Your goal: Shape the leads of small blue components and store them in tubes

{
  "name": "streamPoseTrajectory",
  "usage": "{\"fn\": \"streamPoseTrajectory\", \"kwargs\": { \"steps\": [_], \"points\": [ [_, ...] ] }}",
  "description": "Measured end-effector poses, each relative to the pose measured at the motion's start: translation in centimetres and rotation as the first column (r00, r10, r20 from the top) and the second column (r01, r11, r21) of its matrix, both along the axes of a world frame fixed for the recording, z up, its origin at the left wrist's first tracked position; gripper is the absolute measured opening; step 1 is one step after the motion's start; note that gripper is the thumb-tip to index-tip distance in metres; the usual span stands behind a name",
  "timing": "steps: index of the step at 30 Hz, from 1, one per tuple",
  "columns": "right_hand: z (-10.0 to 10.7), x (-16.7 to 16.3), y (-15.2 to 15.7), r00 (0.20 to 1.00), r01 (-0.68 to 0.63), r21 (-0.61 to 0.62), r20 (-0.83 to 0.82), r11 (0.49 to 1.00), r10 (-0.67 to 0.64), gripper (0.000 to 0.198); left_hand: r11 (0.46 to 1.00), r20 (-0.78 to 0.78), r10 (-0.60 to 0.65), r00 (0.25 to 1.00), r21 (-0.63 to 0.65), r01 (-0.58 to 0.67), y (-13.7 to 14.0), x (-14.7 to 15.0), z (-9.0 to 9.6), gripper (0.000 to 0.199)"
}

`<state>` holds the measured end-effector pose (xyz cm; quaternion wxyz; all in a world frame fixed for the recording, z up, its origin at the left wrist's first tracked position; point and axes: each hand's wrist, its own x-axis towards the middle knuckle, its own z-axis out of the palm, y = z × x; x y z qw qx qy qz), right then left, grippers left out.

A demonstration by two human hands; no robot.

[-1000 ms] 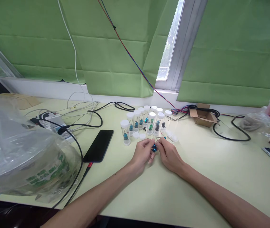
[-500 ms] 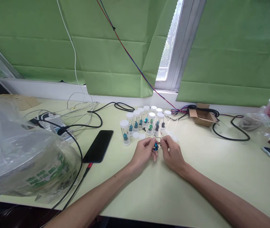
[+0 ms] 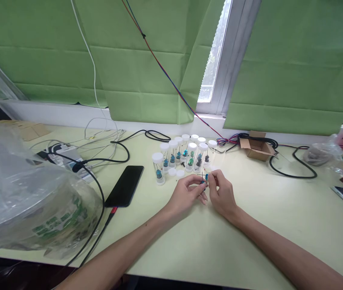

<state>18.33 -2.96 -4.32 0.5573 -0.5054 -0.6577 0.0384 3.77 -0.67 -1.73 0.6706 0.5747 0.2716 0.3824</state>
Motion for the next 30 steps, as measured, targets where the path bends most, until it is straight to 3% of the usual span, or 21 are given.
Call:
{"fn": "streamPoseTrajectory", "kwargs": {
  "steps": [17, 30],
  "points": [
    [0.11, -0.09, 0.04, 0.998, -0.044, -0.039, 0.053, 0.998, 0.046, 0.02, 0.997, -0.128, 0.061, 0.99, 0.045, -0.056, 0.12, -0.04, -0.33, 0.026],
    [0.32, -0.16, 0.12, 0.998, -0.042, -0.056, 0.049, 0.998, 0.045, 0.021, 0.977, -0.073, 0.112, 0.991, -0.174, -0.123, 0.2, 0.11, -0.02, 0.025]
  ]
}}
